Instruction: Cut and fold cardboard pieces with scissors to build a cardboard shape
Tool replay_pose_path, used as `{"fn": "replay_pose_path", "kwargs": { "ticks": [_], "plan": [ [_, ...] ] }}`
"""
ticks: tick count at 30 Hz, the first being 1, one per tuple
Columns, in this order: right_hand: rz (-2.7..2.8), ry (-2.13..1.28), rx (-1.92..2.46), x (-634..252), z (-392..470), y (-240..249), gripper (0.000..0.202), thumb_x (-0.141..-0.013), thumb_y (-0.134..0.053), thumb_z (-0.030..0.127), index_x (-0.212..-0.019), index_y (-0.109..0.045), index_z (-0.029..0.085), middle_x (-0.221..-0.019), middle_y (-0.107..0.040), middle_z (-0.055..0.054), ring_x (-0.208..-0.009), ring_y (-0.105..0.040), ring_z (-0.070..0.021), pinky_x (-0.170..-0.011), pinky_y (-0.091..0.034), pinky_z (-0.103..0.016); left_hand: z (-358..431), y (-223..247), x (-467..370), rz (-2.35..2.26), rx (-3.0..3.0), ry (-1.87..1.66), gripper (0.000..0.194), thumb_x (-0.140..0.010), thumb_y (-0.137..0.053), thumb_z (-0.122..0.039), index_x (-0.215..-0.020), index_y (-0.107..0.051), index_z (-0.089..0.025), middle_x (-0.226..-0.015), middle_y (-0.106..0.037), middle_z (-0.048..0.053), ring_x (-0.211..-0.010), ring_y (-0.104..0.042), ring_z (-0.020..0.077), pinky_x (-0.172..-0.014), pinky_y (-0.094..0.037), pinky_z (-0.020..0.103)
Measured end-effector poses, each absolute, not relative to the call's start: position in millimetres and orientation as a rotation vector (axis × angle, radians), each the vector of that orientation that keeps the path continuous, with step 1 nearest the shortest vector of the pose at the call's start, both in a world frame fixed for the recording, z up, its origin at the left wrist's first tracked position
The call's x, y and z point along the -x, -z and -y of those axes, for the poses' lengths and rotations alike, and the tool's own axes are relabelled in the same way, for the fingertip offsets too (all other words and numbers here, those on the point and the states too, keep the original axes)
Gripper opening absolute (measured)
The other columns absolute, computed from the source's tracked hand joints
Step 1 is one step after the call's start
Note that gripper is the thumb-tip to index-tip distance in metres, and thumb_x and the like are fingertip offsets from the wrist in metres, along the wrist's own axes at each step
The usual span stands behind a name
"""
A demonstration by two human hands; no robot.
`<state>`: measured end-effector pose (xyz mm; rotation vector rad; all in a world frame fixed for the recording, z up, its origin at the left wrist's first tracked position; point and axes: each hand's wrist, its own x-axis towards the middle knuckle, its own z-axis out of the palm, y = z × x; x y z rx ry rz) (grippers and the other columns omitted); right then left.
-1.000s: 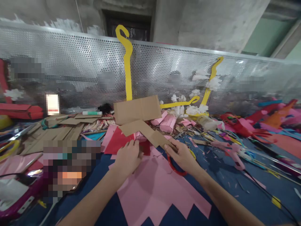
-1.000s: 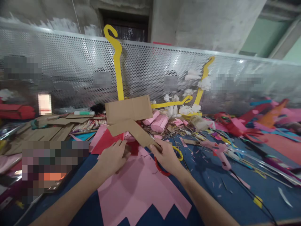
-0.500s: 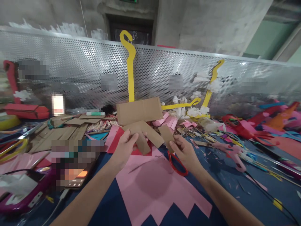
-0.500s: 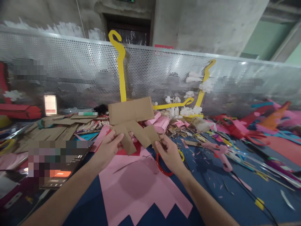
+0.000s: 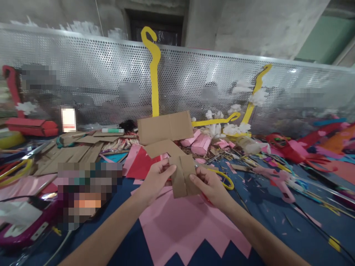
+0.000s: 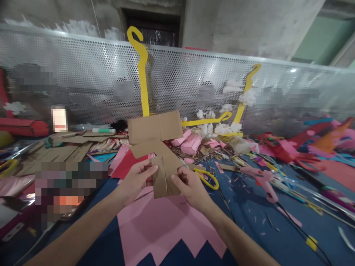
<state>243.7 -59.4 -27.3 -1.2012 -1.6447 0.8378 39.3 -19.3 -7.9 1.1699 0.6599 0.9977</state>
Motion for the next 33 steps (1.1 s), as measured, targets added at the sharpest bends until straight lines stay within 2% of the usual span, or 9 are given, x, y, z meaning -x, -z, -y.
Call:
{"fn": "replay_pose_path", "kwargs": {
  "ticks": [6,10,16,21,23,26,28,32,33],
  "plan": [
    [1.623,-0.836,1.190,-242,62,27,0.034,-0.093,-0.056,0.048,-0.074,-0.042,0.023,-0.063,-0.042,0.005,-0.055,-0.038,-0.0123,-0.052,-0.031,-0.026,21,5,-40,-0.678,-1.209,-1.018,0.036,-0.086,-0.069,-0.039,-0.114,-0.070,-0.018,-0.100,-0.076,0.011,-0.082,-0.072,0.0216,-0.072,-0.057,0.035],
    [1.682,-0.782,1.220,-238,66,22,0.032,-0.094,-0.054,0.043,-0.074,-0.040,0.023,-0.063,-0.037,0.006,-0.055,-0.036,-0.0119,-0.052,-0.027,-0.026,20,8,-41,-0.686,-1.245,-1.040,0.034,-0.086,-0.068,-0.038,-0.113,-0.069,-0.018,-0.105,-0.075,0.011,-0.087,-0.072,0.0225,-0.078,-0.057,0.037],
    [1.754,-0.570,1.363,-236,69,19,0.030,-0.094,-0.053,0.038,-0.072,-0.038,0.023,-0.057,-0.034,0.008,-0.051,-0.034,-0.0118,-0.051,-0.024,-0.027,26,1,-41,-0.659,-1.204,-0.927,0.037,-0.082,-0.072,-0.028,-0.116,-0.060,-0.021,-0.115,-0.070,0.011,-0.094,-0.070,0.0221,-0.080,-0.058,0.037],
    [1.819,-0.444,1.373,-238,67,21,0.018,-0.095,-0.051,0.034,-0.084,-0.055,0.020,-0.060,-0.048,0.005,-0.055,-0.045,-0.0141,-0.054,-0.031,-0.027,26,5,-38,-0.741,-1.245,-0.902,0.054,-0.078,-0.072,-0.023,-0.127,-0.049,-0.030,-0.121,-0.065,0.009,-0.089,-0.069,0.0211,-0.067,-0.058,0.033],
    [1.823,-0.404,1.374,-240,66,22,0.016,-0.095,-0.052,0.033,-0.093,-0.061,0.019,-0.063,-0.056,0.002,-0.057,-0.050,-0.0155,-0.056,-0.035,-0.027,20,11,-36,-0.798,-1.375,-0.903,0.047,-0.082,-0.066,-0.027,-0.127,-0.053,-0.027,-0.111,-0.068,0.009,-0.085,-0.069,0.0212,-0.064,-0.057,0.032],
    [1.794,-0.383,1.370,-246,63,26,0.026,-0.096,-0.051,0.033,-0.116,-0.062,0.019,-0.068,-0.063,0.001,-0.059,-0.055,-0.0171,-0.057,-0.039,-0.028,11,15,-31,-0.896,-1.641,-0.905,0.027,-0.080,-0.065,-0.028,-0.104,-0.064,-0.017,-0.089,-0.071,0.007,-0.080,-0.068,0.0213,-0.069,-0.055,0.032],
    [1.776,-0.370,1.365,-250,61,28,0.031,-0.098,-0.050,0.033,-0.125,-0.058,0.020,-0.067,-0.063,0.001,-0.058,-0.056,-0.0172,-0.057,-0.041,-0.028,9,11,-27,-0.961,-1.708,-0.884,0.024,-0.077,-0.067,-0.027,-0.099,-0.063,-0.016,-0.087,-0.070,0.006,-0.078,-0.068,0.0211,-0.070,-0.054,0.032],
    [1.753,-0.349,1.345,-256,59,30,0.032,-0.098,-0.049,0.030,-0.128,-0.056,0.021,-0.078,-0.068,-0.002,-0.066,-0.062,-0.0192,-0.061,-0.046,-0.029,12,2,-22,-0.943,-1.526,-0.832,0.058,-0.074,-0.068,-0.021,-0.128,-0.049,-0.022,-0.086,-0.067,0.001,-0.070,-0.070,0.0193,-0.066,-0.057,0.034],
    [1.757,-0.355,1.335,-257,58,30,0.032,-0.097,-0.050,0.028,-0.128,-0.056,0.022,-0.085,-0.071,-0.004,-0.072,-0.065,-0.0203,-0.065,-0.048,-0.030,13,1,-22,-0.934,-1.475,-0.797,0.059,-0.076,-0.067,-0.020,-0.131,-0.047,-0.023,-0.085,-0.066,0.000,-0.070,-0.071,0.0195,-0.067,-0.057,0.034]
  ]
}}
